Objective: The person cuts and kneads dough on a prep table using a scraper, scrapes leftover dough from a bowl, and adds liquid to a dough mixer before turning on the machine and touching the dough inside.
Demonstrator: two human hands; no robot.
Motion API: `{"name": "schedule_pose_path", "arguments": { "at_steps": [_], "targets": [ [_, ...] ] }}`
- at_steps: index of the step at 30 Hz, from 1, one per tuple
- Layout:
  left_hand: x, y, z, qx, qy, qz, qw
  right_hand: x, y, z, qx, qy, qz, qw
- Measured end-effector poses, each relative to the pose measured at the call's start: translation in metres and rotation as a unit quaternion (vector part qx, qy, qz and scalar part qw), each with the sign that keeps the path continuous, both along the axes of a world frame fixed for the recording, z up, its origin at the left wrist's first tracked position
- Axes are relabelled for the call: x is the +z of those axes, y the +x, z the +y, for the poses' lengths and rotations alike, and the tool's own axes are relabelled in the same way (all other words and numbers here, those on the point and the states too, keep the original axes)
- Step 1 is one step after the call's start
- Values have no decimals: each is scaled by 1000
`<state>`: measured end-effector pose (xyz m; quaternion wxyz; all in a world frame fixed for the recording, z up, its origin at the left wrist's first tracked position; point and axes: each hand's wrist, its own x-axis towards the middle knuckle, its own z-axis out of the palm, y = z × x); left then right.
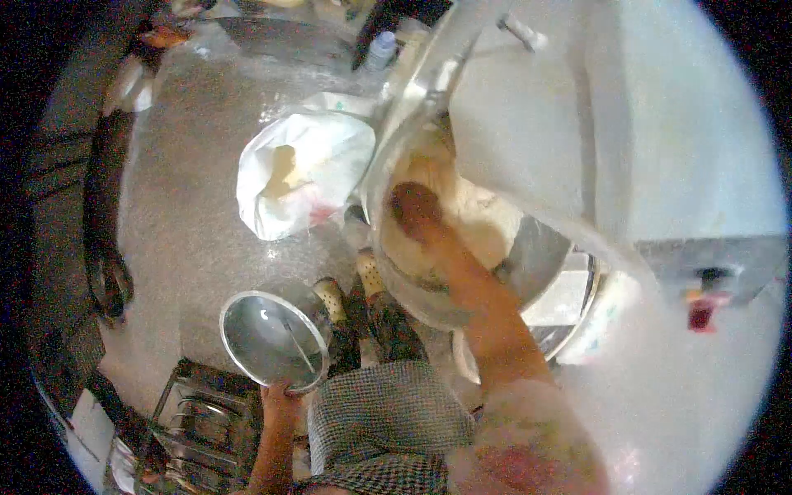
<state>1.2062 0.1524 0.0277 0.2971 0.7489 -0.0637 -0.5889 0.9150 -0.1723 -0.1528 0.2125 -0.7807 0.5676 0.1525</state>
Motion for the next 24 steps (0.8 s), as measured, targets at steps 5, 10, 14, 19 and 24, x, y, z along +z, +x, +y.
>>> {"name": "schedule_pose_path", "arguments": {
  "at_steps": [5, 10, 14, 19, 24],
  "targets": [
    [13, -7, -18, 100, 28, 64, 992, 46, 6, 6, -90, 213, -79, 970],
    [38, -19, -52, 259, 30, 155, 953, 26, -129, 40, -83, 118, -75, 987],
    [36, -22, -59, 214, 10, 159, 964, 17, -144, 58, -93, 152, 175, 968],
    [51, -33, -78, 196, 20, 158, 968, 86, -127, 80, -78, 46, -71, 993],
    [67, -33, -81, 188, -23, 197, 962, 195, -53, 108, -211, 41, -162, 963]
  ]
}}
